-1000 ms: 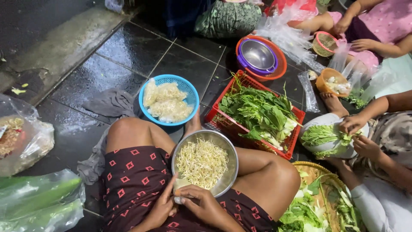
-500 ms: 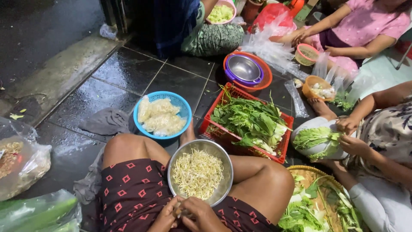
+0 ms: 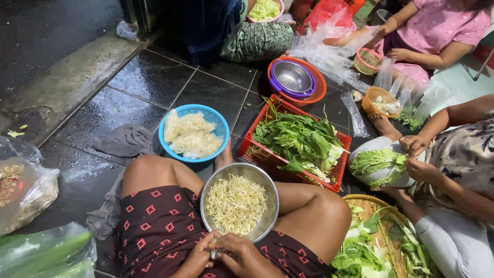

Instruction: Bagging bean sprouts from a bowl into small plastic bags while sitting on the floor.

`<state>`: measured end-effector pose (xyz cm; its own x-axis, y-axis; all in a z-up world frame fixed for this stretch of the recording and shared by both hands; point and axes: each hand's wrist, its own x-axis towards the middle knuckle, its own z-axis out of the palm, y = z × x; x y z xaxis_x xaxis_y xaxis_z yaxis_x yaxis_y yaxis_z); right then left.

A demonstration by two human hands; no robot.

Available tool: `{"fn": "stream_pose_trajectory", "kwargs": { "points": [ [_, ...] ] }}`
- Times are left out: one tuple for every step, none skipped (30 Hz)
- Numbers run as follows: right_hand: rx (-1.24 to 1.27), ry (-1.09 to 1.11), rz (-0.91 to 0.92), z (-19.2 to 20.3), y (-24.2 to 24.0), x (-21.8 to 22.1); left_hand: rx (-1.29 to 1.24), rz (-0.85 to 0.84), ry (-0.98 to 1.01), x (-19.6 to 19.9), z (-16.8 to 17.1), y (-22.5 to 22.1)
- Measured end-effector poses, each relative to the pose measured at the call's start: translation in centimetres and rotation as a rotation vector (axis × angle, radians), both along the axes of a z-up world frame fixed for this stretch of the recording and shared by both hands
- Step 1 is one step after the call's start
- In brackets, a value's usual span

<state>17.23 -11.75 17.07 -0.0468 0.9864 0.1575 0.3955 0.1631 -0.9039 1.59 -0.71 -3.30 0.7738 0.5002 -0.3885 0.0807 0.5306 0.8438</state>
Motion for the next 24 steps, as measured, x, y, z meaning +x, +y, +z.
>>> {"fn": "stream_pose_trajectory", "kwargs": {
  "points": [
    [0.000,-0.002,0.001,0.3,0.1,0.0,0.000,0.001,-0.002,0.1,-0.1,-0.1],
    [-0.052,-0.018,-0.040,0.6,0.3,-0.2,0.011,0.022,-0.018,0.1,-0.2,-0.2],
    [-0.105,-0.035,-0.080,0.9,0.4,-0.3,0.023,0.043,-0.035,0.0,-0.3,-0.2],
    [-0.107,-0.034,-0.077,0.1,0.6,-0.2,0.020,0.045,-0.034,0.0,0.3,-0.4],
    [-0.072,-0.026,-0.115,-0.6,0.7,-0.2,-0.006,0.081,-0.043,0.0,0.9,-0.6],
    [-0.037,-0.018,-0.155,-1.4,0.8,-0.1,-0.033,0.114,-0.051,0.0,1.5,-0.8],
    [-0.041,-0.017,-0.155,-1.2,0.9,0.0,-0.037,0.114,-0.050,-0.1,2.3,-0.8],
    [-0.053,-0.024,-0.202,-0.9,1.0,0.2,-0.004,0.098,-0.089,-0.3,3.2,-0.9],
    [-0.065,-0.031,-0.250,-0.6,1.1,0.4,0.030,0.083,-0.129,-0.4,4.1,-0.9],
    [-0.067,-0.031,-0.251,-0.6,1.2,0.7,0.027,0.082,-0.128,-0.5,4.0,-1.0],
    [-0.133,-0.042,-0.253,-0.6,1.2,1.0,0.008,0.065,-0.149,-0.6,3.8,-1.1],
    [-0.197,-0.054,-0.256,-0.6,1.2,1.3,-0.010,0.047,-0.170,-0.6,3.8,-1.1],
    [-0.198,-0.054,-0.259,-0.9,1.1,1.2,-0.011,0.045,-0.171,-0.8,3.2,-1.2],
    [-0.259,-0.107,-0.266,-1.2,1.1,1.3,0.021,0.023,-0.172,-0.8,2.6,-1.1],
    [-0.321,-0.160,-0.272,-1.4,1.1,1.4,0.053,0.000,-0.173,-0.8,2.0,-1.0],
    [-0.316,-0.164,-0.274,-1.7,1.1,1.4,0.057,0.000,-0.178,-0.7,1.8,-0.8],
    [-0.292,-0.123,-0.260,-2.0,1.0,1.3,0.053,-0.002,-0.218,-0.6,1.5,-0.7],
    [-0.270,-0.083,-0.244,-2.4,0.8,1.2,0.048,-0.001,-0.257,-0.6,1.1,-0.8],
    [-0.267,-0.087,-0.243,-2.1,0.9,1.2,0.050,0.001,-0.262,-0.4,0.1,-0.7],
    [-0.307,-0.026,-0.239,-1.8,0.9,1.0,0.043,-0.005,-0.249,-0.5,-0.8,-0.8],
    [-0.348,0.036,-0.236,-1.5,0.9,0.8,0.035,-0.012,-0.236,-0.6,-1.7,-0.8],
    [-0.350,0.039,-0.236,-1.1,0.9,0.6,0.033,-0.013,-0.234,-0.7,-1.5,-0.9],
    [-0.319,0.042,-0.217,-0.8,0.9,0.5,0.016,-0.021,-0.276,-0.7,-1.4,-1.0],
    [-0.289,0.046,-0.199,-0.5,0.8,0.3,-0.002,-0.028,-0.318,-0.8,-1.3,-1.2]
  ]
}}
